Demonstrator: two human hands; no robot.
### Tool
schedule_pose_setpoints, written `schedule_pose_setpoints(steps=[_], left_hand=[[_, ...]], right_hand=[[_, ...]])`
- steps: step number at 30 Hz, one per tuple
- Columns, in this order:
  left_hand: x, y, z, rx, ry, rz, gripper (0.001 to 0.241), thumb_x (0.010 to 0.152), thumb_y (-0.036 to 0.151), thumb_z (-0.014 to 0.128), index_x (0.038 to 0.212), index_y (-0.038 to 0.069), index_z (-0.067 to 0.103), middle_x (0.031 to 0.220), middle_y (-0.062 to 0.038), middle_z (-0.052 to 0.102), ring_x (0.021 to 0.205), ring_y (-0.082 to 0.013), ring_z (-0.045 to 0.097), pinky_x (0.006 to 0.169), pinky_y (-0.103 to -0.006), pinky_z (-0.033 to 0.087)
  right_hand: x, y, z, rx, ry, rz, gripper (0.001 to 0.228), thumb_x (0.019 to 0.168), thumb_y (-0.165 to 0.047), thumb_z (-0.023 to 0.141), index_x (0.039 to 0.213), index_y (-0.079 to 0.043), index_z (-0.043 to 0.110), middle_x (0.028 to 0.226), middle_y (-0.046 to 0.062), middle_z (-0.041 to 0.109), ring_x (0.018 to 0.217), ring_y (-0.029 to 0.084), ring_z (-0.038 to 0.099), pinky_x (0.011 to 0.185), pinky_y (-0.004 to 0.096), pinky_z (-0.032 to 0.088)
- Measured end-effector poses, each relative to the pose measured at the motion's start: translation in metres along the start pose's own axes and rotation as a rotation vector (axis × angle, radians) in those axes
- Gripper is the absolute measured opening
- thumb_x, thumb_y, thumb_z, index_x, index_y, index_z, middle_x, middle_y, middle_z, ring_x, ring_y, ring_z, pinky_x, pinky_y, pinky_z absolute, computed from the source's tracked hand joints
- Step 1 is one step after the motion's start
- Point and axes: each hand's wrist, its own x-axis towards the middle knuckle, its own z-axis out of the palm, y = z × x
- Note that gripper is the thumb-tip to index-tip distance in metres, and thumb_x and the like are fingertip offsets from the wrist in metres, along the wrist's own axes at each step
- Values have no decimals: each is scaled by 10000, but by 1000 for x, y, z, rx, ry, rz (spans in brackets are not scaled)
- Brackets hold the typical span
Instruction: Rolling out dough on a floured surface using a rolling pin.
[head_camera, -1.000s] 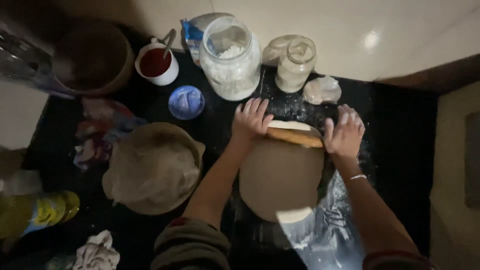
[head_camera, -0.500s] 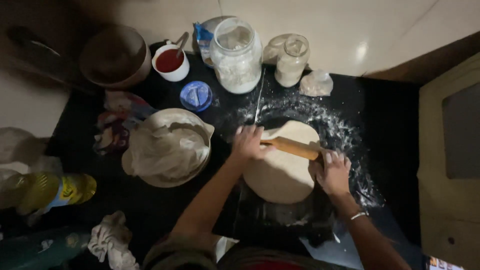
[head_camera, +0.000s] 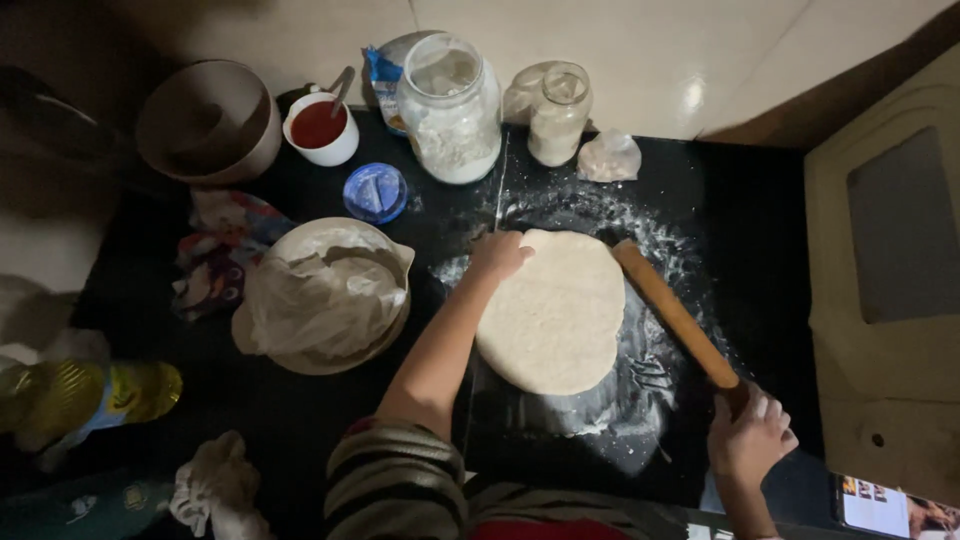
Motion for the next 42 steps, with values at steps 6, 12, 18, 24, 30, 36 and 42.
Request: schedule_pose_setpoints(steps=[6, 12, 18, 24, 30, 36, 42], left_hand=[[24, -84, 77, -317, 545, 176, 325, 922, 369, 706, 878, 47, 706, 927, -229, 691, 858, -429, 638, 728, -537, 448], [-54, -117, 128, -417, 774, -189, 416, 961, 429, 684, 852, 28, 657, 860, -281, 702, 848, -539, 640, 764, -602, 439], [-112, -71, 168, -737, 815, -337, 564, 1033, 560, 565, 1063, 8, 676, 1026, -257, 728, 1022, -451, 703, 887, -564, 569], [-158, -9, 228, -1411, 472, -140, 440, 949, 353, 727, 1212, 6, 662, 1100, -177, 747, 1048, -297, 721, 859, -471, 602], [-203, 21, 125, -563, 1067, -62, 310, 1027, 376, 538, 1223, 147, 611, 1004, -58, 588, 932, -298, 648, 836, -390, 510], [-159, 22, 137, 89, 1051, 375, 753, 847, 509, 613, 1455, 66, 573, 1520, -209, 538, 1397, -387, 515, 997, -611, 459], [-121, 39, 57, -110, 1183, 396, 525, 960, 372, 675, 1344, 15, 649, 1252, -216, 674, 1150, -395, 683, 961, -530, 528]], right_hand=[[7, -38, -9, 104, -134, 23, 570, 896, -329, 680, 1439, -161, 631, 1298, 209, 592, 1229, 463, 495, 973, 640, 390], [-14, -151, -1, 291, -466, -207, 477, 904, -496, 674, 1187, -115, 636, 1021, 240, 685, 899, 453, 670, 750, 565, 545], [45, -161, 95, 530, -554, -114, 469, 795, -472, 765, 1058, -88, 699, 950, 205, 754, 959, 456, 721, 863, 579, 558], [132, -141, 66, 513, -223, -145, 280, 842, -486, 767, 1037, -286, 748, 940, 23, 762, 982, 283, 737, 881, 448, 578], [123, -89, -6, -139, -335, -264, 706, 799, -557, 747, 1371, -189, 558, 1289, 95, 595, 1204, 349, 602, 852, 557, 604], [89, -51, 16, 156, -481, -94, 656, 964, -537, 680, 1411, -64, 600, 1284, 169, 584, 1189, 415, 610, 819, 609, 593], [38, -120, 0, 354, -359, -324, 598, 777, -416, 843, 1252, -126, 624, 1134, 119, 583, 1122, 383, 626, 823, 558, 613]])
